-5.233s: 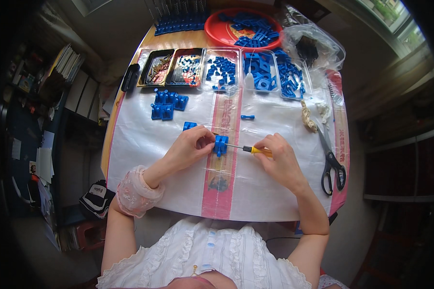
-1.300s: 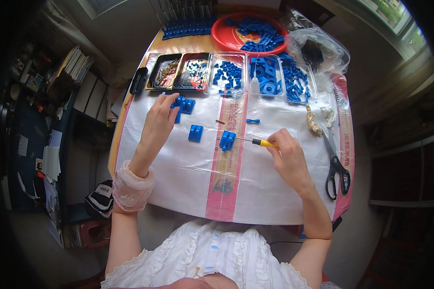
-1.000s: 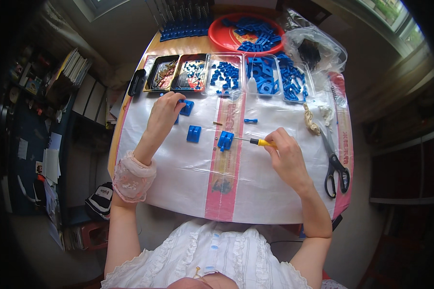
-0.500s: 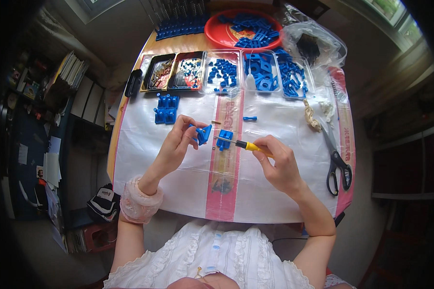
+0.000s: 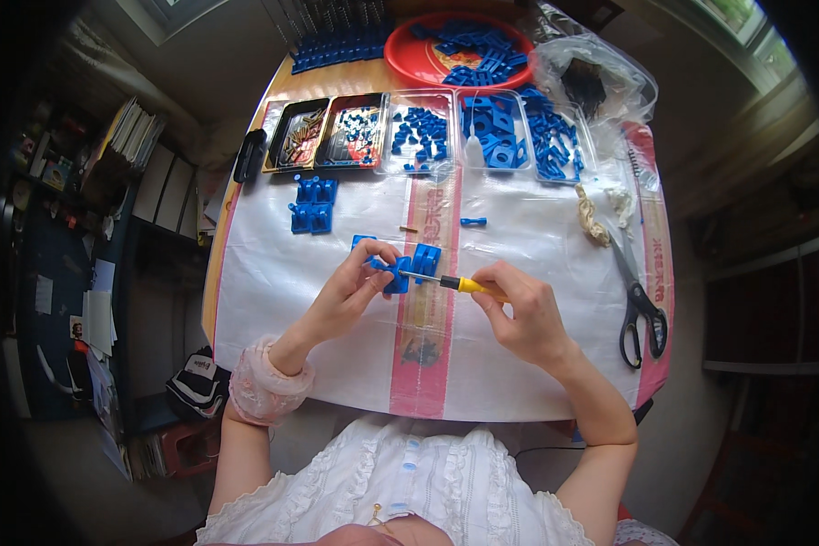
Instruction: Assembling blue plastic fixture components using a screwdriver.
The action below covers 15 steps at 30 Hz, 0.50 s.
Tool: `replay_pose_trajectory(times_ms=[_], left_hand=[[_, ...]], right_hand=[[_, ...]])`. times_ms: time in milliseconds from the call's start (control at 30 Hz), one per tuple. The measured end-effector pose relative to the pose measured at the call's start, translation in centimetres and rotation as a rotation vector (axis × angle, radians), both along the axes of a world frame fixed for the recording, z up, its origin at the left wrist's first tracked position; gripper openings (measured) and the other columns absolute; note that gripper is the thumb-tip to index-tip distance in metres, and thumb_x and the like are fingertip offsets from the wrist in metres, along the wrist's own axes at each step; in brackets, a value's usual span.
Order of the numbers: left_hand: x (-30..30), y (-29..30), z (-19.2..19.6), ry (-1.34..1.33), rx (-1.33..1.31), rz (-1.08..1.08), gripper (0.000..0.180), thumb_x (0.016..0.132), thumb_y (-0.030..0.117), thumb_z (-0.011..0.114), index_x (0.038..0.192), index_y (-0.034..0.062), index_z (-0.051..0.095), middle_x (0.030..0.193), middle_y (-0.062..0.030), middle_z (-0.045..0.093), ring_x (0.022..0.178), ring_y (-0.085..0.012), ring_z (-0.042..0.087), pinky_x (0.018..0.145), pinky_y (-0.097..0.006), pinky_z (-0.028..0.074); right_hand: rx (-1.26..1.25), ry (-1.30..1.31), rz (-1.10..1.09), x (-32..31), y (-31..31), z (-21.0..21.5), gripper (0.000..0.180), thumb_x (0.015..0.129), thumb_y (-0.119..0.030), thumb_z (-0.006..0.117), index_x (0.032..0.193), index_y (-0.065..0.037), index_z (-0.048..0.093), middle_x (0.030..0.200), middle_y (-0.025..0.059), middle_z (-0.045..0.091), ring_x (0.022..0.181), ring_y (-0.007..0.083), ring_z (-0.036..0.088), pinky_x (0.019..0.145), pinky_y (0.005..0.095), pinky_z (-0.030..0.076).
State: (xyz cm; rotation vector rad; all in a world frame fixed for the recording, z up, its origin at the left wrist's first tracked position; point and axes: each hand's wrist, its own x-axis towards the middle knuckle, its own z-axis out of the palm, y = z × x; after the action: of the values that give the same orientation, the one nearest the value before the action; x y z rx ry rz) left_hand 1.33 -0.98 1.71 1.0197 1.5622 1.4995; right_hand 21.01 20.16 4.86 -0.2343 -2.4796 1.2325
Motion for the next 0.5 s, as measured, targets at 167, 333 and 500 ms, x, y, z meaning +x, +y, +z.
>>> replay_pose_trajectory(times_ms=[167, 333, 500], left_hand=[[-0.3, 0.0, 0.5, -0.023, -0.009, 0.004, 0.016, 0.106, 0.001, 0.056, 0.123, 0.0029, 0.055, 0.124, -0.0078, 0.06, 0.106, -0.0097, 0.064, 0.081, -0.023, 0.052], [-0.8, 0.1, -0.6, 0.007, 0.107, 0.042, 0.012, 0.101, -0.003, 0.064, 0.113, -0.0029, 0.065, 0.119, -0.008, 0.064, 0.098, -0.0069, 0.065, 0.08, -0.021, 0.057], [-0.7, -0.2, -1.3, -0.038, 0.075, 0.06, 0.009, 0.1, -0.003, 0.064, 0.109, -0.0033, 0.065, 0.12, -0.0096, 0.067, 0.092, -0.0067, 0.068, 0.076, -0.019, 0.059]], right_hand=[[0.063, 0.033, 0.014, 0.1, 0.0, 0.2, 0.016, 0.089, 0.003, 0.073, 0.102, 0.0, 0.065, 0.093, 0.0147, 0.073, 0.083, 0.0294, 0.076, 0.072, 0.0361, 0.06], [0.072, 0.029, 0.072, 0.1, -0.3, 1.0, 0.015, 0.089, 0.003, 0.073, 0.102, 0.001, 0.066, 0.091, 0.0138, 0.072, 0.078, 0.028, 0.073, 0.064, 0.0362, 0.056], [-0.076, -0.015, 0.123, 0.4, -0.7, 0.2, 0.014, 0.09, 0.003, 0.073, 0.102, 0.001, 0.066, 0.091, 0.0132, 0.072, 0.077, 0.028, 0.072, 0.062, 0.0366, 0.054]])
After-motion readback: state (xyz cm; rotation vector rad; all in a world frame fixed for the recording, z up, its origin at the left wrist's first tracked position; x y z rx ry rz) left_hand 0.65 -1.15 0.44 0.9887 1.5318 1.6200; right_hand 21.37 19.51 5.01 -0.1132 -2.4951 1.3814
